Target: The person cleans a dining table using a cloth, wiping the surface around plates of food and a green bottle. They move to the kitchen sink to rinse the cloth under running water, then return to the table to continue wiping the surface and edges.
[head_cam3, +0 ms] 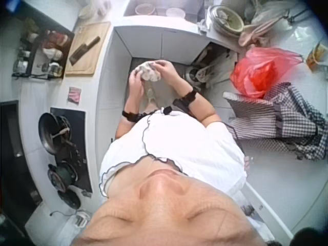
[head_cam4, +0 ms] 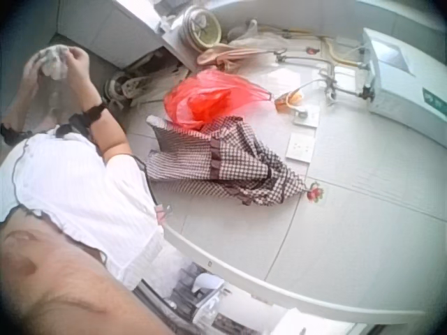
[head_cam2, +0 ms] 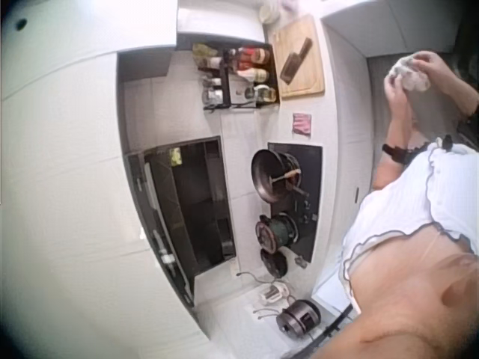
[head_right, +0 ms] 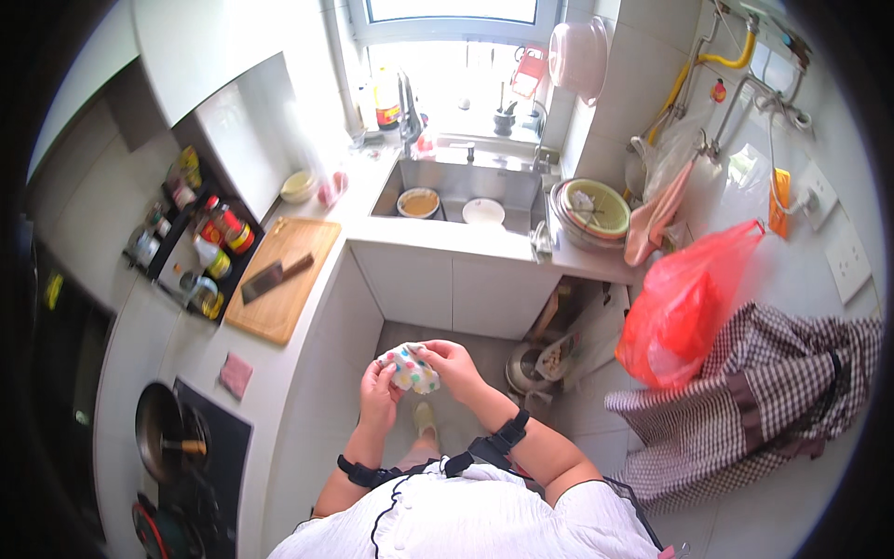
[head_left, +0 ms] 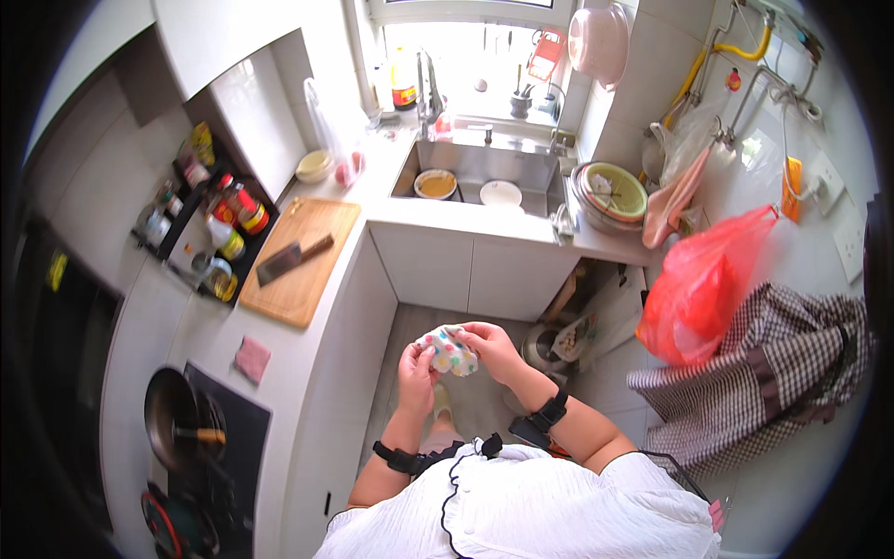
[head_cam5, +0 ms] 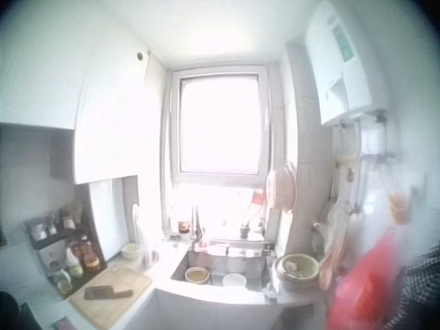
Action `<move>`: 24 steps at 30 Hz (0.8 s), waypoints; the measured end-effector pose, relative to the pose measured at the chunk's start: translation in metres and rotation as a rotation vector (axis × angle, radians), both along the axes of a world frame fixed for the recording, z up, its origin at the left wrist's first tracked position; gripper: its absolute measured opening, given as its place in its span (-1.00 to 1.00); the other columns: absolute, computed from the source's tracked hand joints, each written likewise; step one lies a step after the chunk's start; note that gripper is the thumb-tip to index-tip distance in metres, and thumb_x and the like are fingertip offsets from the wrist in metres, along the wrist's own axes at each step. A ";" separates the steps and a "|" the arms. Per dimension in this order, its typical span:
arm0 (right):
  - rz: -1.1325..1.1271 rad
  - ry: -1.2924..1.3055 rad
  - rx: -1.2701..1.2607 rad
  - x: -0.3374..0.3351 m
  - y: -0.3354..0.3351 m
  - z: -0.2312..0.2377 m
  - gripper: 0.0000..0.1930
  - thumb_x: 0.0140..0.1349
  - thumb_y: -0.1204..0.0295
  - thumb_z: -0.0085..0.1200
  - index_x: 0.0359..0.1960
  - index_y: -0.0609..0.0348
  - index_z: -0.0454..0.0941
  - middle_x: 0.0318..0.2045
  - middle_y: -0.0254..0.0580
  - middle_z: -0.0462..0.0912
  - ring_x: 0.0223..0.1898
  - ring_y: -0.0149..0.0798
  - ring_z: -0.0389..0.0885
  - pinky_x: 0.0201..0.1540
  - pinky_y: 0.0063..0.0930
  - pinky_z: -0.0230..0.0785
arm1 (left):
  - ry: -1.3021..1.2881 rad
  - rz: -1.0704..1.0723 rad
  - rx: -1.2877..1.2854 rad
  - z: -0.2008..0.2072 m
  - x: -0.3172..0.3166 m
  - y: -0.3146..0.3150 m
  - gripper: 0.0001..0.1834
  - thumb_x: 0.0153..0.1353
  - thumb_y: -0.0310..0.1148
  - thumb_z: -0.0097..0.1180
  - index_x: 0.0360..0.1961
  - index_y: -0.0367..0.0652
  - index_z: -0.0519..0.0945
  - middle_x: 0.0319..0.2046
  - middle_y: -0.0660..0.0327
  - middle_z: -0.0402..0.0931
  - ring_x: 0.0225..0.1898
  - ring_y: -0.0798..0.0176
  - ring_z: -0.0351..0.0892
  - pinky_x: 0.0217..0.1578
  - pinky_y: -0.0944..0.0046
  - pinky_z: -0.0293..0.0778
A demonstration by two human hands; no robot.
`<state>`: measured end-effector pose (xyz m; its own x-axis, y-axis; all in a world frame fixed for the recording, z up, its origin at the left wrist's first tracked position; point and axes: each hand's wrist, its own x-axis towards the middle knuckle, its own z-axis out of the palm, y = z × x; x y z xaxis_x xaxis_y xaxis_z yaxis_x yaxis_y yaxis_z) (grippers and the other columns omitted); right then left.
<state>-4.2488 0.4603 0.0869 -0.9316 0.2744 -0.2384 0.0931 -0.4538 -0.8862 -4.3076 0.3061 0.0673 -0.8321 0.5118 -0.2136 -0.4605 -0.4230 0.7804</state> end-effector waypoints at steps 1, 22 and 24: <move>-0.028 -0.065 -0.018 -0.017 0.016 -0.006 -0.75 0.21 0.38 0.12 -0.14 0.27 0.56 -0.30 -0.27 0.63 -0.29 -0.46 0.58 -0.17 -0.61 0.41 | -0.038 -0.029 0.004 -0.002 -0.021 0.014 -0.77 0.29 -0.43 -0.08 -0.05 -0.22 0.40 -0.17 0.21 0.51 -0.16 0.33 0.56 -0.14 0.30 0.53; -0.151 -0.332 0.225 -0.405 0.328 -0.072 -0.79 0.19 0.40 0.03 -0.21 0.26 0.56 -0.44 -0.29 0.61 -0.42 -0.45 0.59 -0.40 -0.59 0.45 | -0.322 -0.156 -0.255 -0.059 -0.417 0.323 -0.79 0.21 -0.44 0.10 -0.13 -0.24 0.47 -0.27 0.18 0.55 -0.26 0.17 0.61 -0.28 0.11 0.58; -0.176 -0.233 0.573 -0.449 0.370 -0.081 -0.79 0.14 0.42 0.05 -0.22 0.23 0.59 -0.44 -0.18 0.65 -0.43 -0.36 0.61 -0.38 -0.48 0.47 | -0.320 -0.159 -0.299 -0.086 -0.451 0.343 -0.76 0.27 -0.44 0.01 -0.05 -0.21 0.44 -0.14 0.11 0.52 -0.13 0.00 0.58 -0.12 -0.14 0.52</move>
<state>-4.6976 0.8298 0.0054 -0.8024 0.5623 -0.1999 0.2801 0.0592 -0.9581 -4.7585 0.6495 -0.0192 -0.6165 0.5050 -0.6041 -0.7387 -0.1055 0.6657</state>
